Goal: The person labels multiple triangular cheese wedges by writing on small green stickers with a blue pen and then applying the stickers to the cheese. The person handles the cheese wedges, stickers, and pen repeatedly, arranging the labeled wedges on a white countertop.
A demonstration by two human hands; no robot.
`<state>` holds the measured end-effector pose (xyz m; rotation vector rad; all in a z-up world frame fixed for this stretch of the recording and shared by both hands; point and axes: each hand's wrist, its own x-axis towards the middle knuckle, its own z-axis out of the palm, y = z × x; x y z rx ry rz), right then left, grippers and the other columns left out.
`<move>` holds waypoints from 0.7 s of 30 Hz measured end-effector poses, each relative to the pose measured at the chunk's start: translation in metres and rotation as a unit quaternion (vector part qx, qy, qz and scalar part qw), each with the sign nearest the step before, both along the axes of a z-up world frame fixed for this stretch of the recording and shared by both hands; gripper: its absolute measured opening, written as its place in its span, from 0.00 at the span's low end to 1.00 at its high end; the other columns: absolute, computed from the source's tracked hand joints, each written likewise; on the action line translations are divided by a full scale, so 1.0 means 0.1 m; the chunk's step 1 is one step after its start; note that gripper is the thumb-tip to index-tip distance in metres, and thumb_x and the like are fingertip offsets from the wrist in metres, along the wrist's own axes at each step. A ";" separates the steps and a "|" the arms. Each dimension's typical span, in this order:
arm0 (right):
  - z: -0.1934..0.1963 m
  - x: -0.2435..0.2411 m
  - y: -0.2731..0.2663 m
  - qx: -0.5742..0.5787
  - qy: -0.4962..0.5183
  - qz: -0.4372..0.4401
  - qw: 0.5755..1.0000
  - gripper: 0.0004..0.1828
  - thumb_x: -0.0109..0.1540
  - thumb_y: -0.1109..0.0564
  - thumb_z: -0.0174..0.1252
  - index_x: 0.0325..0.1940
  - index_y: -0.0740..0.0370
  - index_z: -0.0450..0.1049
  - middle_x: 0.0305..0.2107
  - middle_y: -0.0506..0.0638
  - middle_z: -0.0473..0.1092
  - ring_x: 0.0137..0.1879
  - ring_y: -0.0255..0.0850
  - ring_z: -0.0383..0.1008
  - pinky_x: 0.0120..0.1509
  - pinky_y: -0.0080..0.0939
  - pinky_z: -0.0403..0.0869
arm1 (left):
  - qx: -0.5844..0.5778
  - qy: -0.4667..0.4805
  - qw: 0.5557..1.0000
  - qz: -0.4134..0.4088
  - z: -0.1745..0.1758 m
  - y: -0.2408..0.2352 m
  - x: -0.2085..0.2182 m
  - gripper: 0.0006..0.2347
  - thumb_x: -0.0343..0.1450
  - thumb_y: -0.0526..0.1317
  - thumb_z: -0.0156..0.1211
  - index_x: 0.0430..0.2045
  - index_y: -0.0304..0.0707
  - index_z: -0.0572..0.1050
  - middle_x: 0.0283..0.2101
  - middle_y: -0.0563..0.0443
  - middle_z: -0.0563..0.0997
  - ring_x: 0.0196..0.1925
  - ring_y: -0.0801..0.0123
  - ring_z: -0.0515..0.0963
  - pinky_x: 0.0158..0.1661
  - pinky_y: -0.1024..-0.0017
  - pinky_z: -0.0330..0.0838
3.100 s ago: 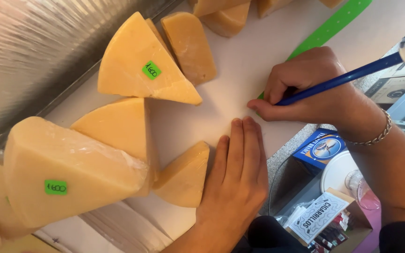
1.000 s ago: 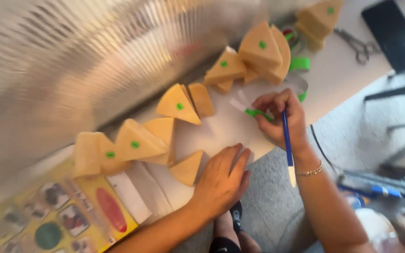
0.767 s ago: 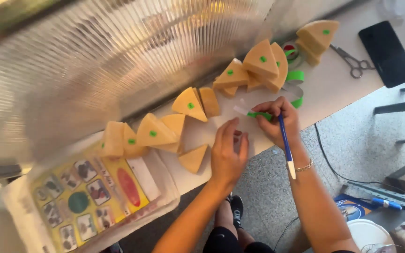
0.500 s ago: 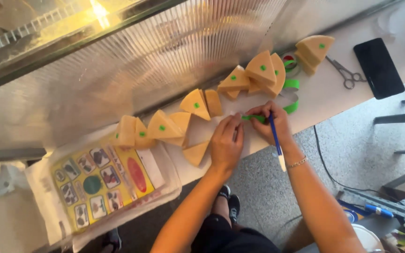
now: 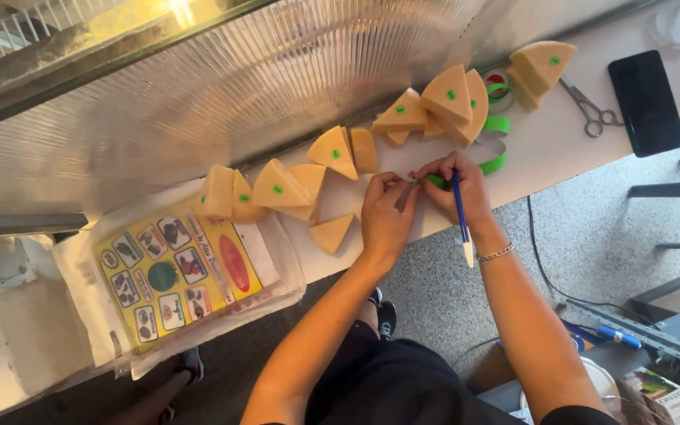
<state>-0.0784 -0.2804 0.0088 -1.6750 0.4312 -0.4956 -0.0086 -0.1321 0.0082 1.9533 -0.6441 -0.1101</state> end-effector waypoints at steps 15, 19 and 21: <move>-0.07 -0.03 0.04 -0.025 0.012 0.015 0.999 0.21 0.57 0.67 0.65 0.28 0.56 0.56 0.33 0.55 0.79 0.38 0.40 0.80 0.47 0.29 0.71 | -0.033 0.131 0.990 -0.040 -0.03 0.09 0.03 0.08 0.73 0.41 0.64 0.39 0.38 0.84 0.41 0.45 0.83 0.43 0.54 0.85 0.37 0.68 0.80; -0.05 -0.01 0.06 -0.036 0.023 0.016 0.999 0.21 0.57 0.67 0.65 0.28 0.55 0.56 0.33 0.54 0.79 0.40 0.41 0.81 0.48 0.28 0.71 | -0.031 0.139 0.989 -0.034 -0.07 0.10 0.04 0.08 0.74 0.42 0.63 0.39 0.39 0.85 0.42 0.46 0.83 0.43 0.56 0.85 0.37 0.69 0.79; -0.03 0.00 0.08 -0.039 0.020 0.013 0.999 0.21 0.57 0.67 0.65 0.28 0.55 0.56 0.34 0.54 0.80 0.40 0.40 0.82 0.47 0.28 0.71 | -0.045 0.142 0.988 -0.035 -0.07 0.10 0.06 0.07 0.74 0.40 0.64 0.38 0.38 0.85 0.41 0.45 0.83 0.44 0.54 0.84 0.40 0.67 0.79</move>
